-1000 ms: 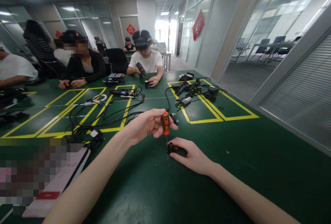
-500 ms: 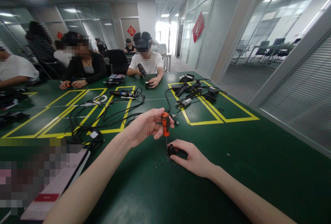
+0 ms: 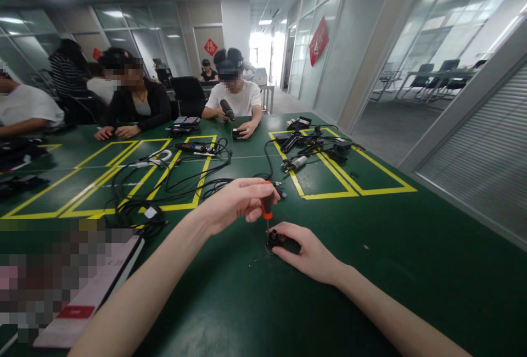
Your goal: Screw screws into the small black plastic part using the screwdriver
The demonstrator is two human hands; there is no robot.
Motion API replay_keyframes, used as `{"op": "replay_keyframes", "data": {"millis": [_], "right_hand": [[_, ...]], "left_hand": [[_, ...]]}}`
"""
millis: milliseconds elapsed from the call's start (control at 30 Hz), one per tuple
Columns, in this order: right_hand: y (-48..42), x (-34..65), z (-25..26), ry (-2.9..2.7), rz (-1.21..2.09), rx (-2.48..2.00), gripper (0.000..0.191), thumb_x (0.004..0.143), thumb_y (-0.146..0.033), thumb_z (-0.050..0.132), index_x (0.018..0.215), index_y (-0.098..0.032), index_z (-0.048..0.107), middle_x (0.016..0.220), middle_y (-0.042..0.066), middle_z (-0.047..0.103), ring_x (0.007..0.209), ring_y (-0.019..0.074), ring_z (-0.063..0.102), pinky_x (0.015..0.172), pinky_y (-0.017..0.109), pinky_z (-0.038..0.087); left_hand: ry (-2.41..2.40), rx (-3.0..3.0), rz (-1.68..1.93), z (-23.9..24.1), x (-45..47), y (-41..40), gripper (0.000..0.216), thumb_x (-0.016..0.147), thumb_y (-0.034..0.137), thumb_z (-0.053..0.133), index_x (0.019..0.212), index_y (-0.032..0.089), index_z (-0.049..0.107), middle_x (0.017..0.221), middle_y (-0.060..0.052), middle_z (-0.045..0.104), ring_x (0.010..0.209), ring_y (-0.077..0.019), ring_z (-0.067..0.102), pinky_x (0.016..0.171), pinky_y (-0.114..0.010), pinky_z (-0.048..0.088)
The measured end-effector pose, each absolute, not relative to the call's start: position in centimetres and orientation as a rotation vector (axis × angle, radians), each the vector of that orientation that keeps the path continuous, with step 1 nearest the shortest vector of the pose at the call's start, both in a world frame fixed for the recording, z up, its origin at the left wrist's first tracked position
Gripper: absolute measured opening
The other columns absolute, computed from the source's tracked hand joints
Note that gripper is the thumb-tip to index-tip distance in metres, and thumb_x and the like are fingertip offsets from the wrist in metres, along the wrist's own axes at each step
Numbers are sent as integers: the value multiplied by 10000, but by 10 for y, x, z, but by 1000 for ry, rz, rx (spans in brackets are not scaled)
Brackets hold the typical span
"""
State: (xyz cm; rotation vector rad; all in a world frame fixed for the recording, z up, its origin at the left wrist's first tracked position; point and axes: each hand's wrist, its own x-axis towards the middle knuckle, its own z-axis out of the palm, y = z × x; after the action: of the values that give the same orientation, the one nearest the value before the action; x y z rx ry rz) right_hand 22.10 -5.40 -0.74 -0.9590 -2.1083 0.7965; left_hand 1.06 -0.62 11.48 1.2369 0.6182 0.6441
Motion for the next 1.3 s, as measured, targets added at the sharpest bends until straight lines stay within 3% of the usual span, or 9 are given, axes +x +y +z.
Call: {"op": "replay_keyframes", "data": {"millis": [167, 467, 600, 700, 800, 1133, 1300], "right_hand": [[-55, 221, -7, -2094, 821, -976, 172, 918, -197, 672, 1089, -184, 679, 1064, 71, 736, 952, 198, 683, 849, 321, 539], [-55, 222, -8, -2095, 818, -965, 182, 927, -208, 666, 1107, -184, 677, 1079, 74, 738, 961, 200, 683, 858, 328, 543], [-54, 222, -8, -2112, 794, -961, 177, 931, -213, 660, 1104, -182, 677, 1071, 75, 737, 949, 199, 682, 845, 326, 545], [-54, 222, -8, -2120, 791, -984, 187, 928, -219, 664, 1111, -180, 673, 1074, 78, 737, 950, 204, 684, 849, 333, 548], [-54, 221, -8, -2110, 800, -992, 176, 926, -216, 664, 1098, -182, 675, 1073, 77, 737, 952, 204, 687, 852, 333, 551], [-54, 221, -5, -2107, 813, -978, 170, 918, -201, 664, 1086, -184, 680, 1070, 78, 740, 957, 201, 688, 860, 328, 554], [-55, 221, -3, -2111, 813, -980, 173, 918, -199, 657, 1089, -188, 681, 1057, 78, 741, 943, 202, 690, 843, 326, 555]], "left_hand": [[586, 1205, 598, 115, 11, -5, 479, 839, 581, 709, 880, 103, 698, 904, -115, 756, 496, -70, 501, 487, -225, 353], [623, 1216, 659, 119, 13, -9, 502, 762, 486, 810, 1094, 123, 707, 812, -39, 679, 494, -43, 412, 455, -216, 195], [654, 1246, 642, 119, 12, -11, 491, 697, 526, 856, 904, 103, 719, 695, 10, 577, 498, -43, 396, 457, -217, 181], [662, 1232, 657, 120, 13, -12, 495, 664, 529, 881, 829, 120, 655, 785, -29, 665, 474, -34, 403, 444, -215, 202], [614, 1218, 655, 119, 14, -11, 492, 726, 560, 831, 855, 136, 616, 918, -95, 746, 470, -44, 454, 453, -216, 277], [598, 1168, 638, 116, 12, -6, 462, 863, 501, 685, 1080, 93, 703, 832, -68, 700, 490, -65, 459, 469, -229, 288], [617, 1157, 645, 118, 12, -6, 466, 864, 518, 661, 979, 74, 743, 856, -81, 684, 493, -60, 426, 468, -237, 292]]}}
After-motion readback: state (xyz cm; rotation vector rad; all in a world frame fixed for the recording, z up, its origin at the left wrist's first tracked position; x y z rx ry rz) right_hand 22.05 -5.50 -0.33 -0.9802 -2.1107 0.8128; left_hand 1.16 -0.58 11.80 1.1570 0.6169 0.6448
